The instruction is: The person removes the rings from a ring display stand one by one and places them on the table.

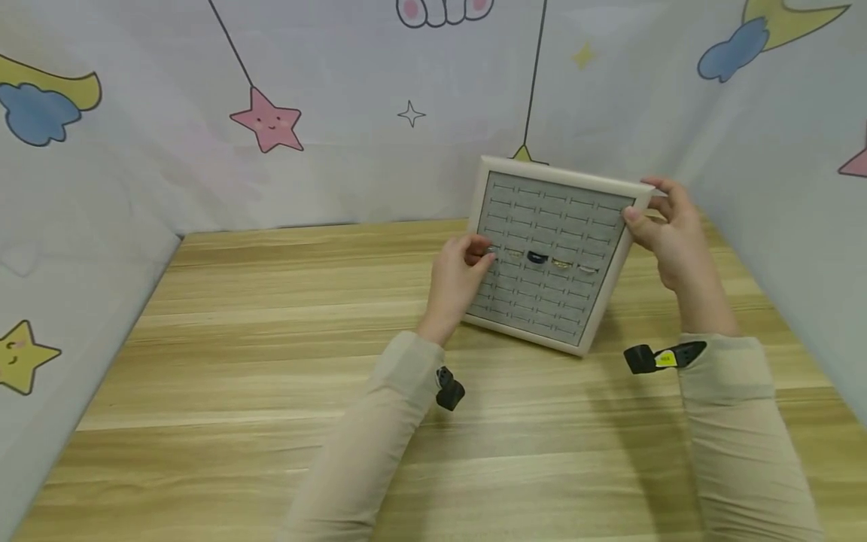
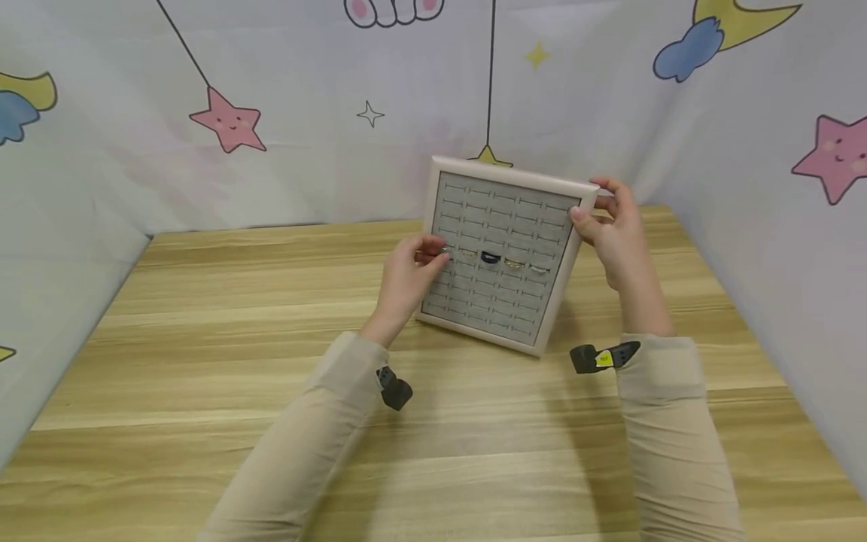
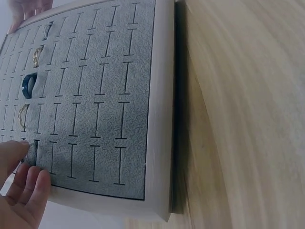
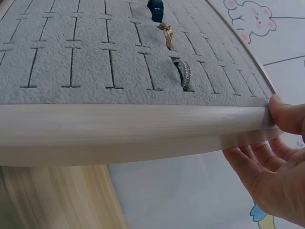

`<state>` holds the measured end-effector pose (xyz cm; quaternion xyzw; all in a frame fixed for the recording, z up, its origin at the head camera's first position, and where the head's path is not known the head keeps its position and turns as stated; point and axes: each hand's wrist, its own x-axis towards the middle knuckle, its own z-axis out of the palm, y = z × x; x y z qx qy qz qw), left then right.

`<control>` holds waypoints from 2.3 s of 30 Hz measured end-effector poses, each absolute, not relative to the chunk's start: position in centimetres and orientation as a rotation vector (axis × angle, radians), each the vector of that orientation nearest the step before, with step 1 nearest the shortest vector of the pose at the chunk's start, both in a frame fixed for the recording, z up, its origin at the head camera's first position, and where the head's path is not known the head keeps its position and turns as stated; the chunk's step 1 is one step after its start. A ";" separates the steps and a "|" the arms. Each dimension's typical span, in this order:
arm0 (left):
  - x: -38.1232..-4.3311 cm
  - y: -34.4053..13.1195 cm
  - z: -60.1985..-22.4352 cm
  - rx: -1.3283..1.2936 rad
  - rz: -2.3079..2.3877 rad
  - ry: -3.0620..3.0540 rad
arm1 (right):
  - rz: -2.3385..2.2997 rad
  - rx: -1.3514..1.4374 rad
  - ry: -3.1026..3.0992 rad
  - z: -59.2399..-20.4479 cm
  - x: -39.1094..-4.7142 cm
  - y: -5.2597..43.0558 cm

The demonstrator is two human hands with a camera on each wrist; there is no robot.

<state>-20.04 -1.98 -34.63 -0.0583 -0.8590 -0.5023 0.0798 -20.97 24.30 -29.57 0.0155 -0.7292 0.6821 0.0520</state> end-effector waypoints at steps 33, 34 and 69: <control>-19.6 -1.8 -34.0 -0.121 -1.304 -2.675 | 2.168 0.078 -2.169 -29.9 -21.1 24.3; -19.5 -1.8 -33.9 -0.114 -1.332 -2.664 | 2.173 0.076 -2.163 -29.9 -21.1 24.3; -19.7 -15.8 -36.1 0.387 -1.510 -2.501 | 2.264 0.018 -2.039 -30.1 -21.1 24.2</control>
